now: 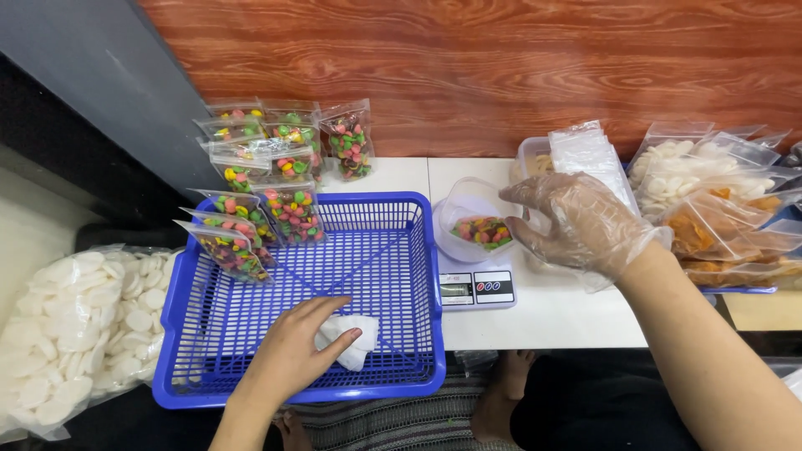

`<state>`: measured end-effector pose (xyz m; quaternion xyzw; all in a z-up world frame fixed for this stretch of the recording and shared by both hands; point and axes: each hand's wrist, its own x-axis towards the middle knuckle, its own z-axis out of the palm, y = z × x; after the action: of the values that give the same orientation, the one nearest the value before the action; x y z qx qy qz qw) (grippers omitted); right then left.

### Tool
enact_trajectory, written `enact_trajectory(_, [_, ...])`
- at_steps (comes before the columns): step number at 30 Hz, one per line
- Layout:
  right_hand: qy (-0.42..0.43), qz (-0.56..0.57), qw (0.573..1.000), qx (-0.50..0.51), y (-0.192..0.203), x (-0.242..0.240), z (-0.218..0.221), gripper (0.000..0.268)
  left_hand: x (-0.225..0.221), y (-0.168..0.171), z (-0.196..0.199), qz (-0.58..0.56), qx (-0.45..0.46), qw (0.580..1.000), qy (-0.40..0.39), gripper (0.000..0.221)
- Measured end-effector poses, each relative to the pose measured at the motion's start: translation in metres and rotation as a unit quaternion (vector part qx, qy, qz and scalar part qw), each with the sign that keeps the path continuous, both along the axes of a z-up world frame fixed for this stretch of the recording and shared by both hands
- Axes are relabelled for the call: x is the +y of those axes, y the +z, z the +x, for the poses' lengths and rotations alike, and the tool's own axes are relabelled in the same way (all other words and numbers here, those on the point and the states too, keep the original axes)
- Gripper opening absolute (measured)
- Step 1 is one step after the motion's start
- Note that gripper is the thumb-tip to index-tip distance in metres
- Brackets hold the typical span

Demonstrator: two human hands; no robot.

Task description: Cleaning, inspecting, and weighing small plastic bags of snacks before placing them in a blue basket.

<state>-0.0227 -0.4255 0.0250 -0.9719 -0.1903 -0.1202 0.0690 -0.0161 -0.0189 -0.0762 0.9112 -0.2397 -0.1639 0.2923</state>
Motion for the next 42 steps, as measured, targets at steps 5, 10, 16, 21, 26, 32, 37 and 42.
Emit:
enact_trajectory(5, [0.009,-0.013,1.0,0.022,-0.012,-0.01,0.001,0.046,0.002,0.005,0.002,0.01,0.013,1.0,0.007,0.059])
enact_trajectory(10, [0.015,0.004,0.991,0.129,-0.026,-0.016,0.003,0.09,0.004,0.006,0.003,0.006,0.012,1.0,0.017,0.057])
enact_trajectory(16, [-0.056,-0.142,0.965,0.213,-0.055,-0.011,0.016,0.086,0.008,0.001,0.003,0.019,0.022,1.0,0.011,0.061])
enact_trajectory(21, [0.004,-0.117,0.993,0.009,-0.063,-0.034,0.031,0.044,0.011,0.009,0.001,-0.016,-0.018,0.999,-0.022,0.055])
enact_trajectory(26, [-0.005,-0.089,0.99,-0.108,0.018,-0.004,0.01,0.036,0.018,0.021,-0.003,-0.045,-0.031,0.998,-0.022,0.054])
enact_trajectory(32, [0.077,0.114,0.964,-0.227,0.057,0.076,-0.002,0.012,0.021,0.02,-0.002,-0.07,-0.043,0.996,-0.033,0.055])
enact_trajectory(37, [0.073,0.189,0.975,-0.089,0.014,0.15,0.039,0.017,0.025,0.006,-0.001,-0.035,-0.024,0.999,-0.031,0.057])
enact_trajectory(42, [0.077,0.225,0.971,-0.012,-0.051,0.198,0.095,0.018,0.028,-0.019,0.004,0.026,0.015,0.999,-0.028,0.061])
